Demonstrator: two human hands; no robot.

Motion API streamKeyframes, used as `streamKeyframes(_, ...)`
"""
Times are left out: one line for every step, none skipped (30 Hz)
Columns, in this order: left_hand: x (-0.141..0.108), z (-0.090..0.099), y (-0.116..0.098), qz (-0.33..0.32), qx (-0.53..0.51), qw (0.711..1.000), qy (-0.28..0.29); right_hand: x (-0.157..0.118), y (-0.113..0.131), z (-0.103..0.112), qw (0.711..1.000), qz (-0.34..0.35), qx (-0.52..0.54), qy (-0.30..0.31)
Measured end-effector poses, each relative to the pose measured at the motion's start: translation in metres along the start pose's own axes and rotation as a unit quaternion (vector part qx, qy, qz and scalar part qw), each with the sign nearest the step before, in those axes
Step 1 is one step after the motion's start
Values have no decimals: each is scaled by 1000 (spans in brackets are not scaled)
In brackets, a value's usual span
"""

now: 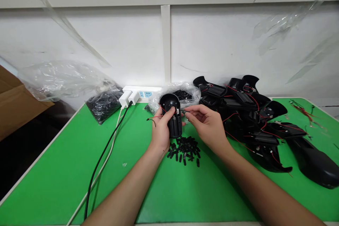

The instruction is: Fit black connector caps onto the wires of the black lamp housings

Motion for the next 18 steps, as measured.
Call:
streamKeyframes(0, 0, 0, -1, -2, 1000, 1, 0, 0, 0, 1000, 0, 1, -1)
streamKeyframes(0, 0, 0, -4, -5, 1000, 1, 0, 1, -1, 1000, -2, 4, -2)
streamKeyframes(0, 0, 1, -6, -8, 1000, 0, -1, 1, -1, 1000, -5, 9, -4)
streamKeyframes(0, 0, 1, -7, -11, 1000, 0, -1, 2, -2, 1000, -10, 16, -6)
streamKeyframes(0, 0, 1, -9, -12, 1000, 0, -1, 2, -2, 1000, -14, 26, -8)
streamKeyframes(1, 0, 1, -10, -13, 1000, 0, -1, 2, -3, 999, -18, 37, -8)
streamKeyframes(1, 0, 2, -11, -12, 1000, 1, -1, 3, -3, 999, -20, 47, -9)
streamKeyframes(1, 0, 2, -12, -11, 1000, 3, -1, 4, -4, 998, -21, 56, -8)
streamKeyframes(1, 0, 2, -12, -11, 1000, 4, -1, 4, -4, 998, -22, 63, -7)
streamKeyframes(1, 0, 3, -12, -11, 1000, 5, -1, 5, -5, 997, -22, 69, -6)
streamKeyframes(1, 1, 3, -12, -12, 1000, 4, -1, 5, -5, 997, -21, 72, -5)
streamKeyframes(1, 1, 3, -12, -14, 1000, 4, -1, 5, -5, 997, -19, 74, -5)
streamKeyframes(1, 1, 3, -13, -15, 1000, 3, -1, 5, -5, 997, -17, 75, -5)
streamKeyframes(1, 1, 3, -13, -15, 1000, 2, -2, 5, -5, 997, -15, 74, -5)
streamKeyframes(1, 1, 4, -13, -15, 1000, 2, -2, 5, -5, 997, -13, 74, -5)
streamKeyframes(1, 1, 4, -13, -14, 1000, 2, -2, 5, -5, 997, -11, 73, -5)
streamKeyframes(1, 1, 4, -13, -12, 1000, 3, -2, 5, -5, 997, -10, 71, -4)
streamKeyframes(1, 0, 4, -14, -10, 1000, 5, -2, 6, -5, 998, -9, 69, -3)
Point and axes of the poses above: each hand's wrist, its own x-axis towards the middle knuckle, its own z-axis out of the back of the hand, y = z × x, the point moved 3 cm from there along x, towards the middle knuckle, and after that the axes turned 4 degrees about z, right-handed, at the moved point
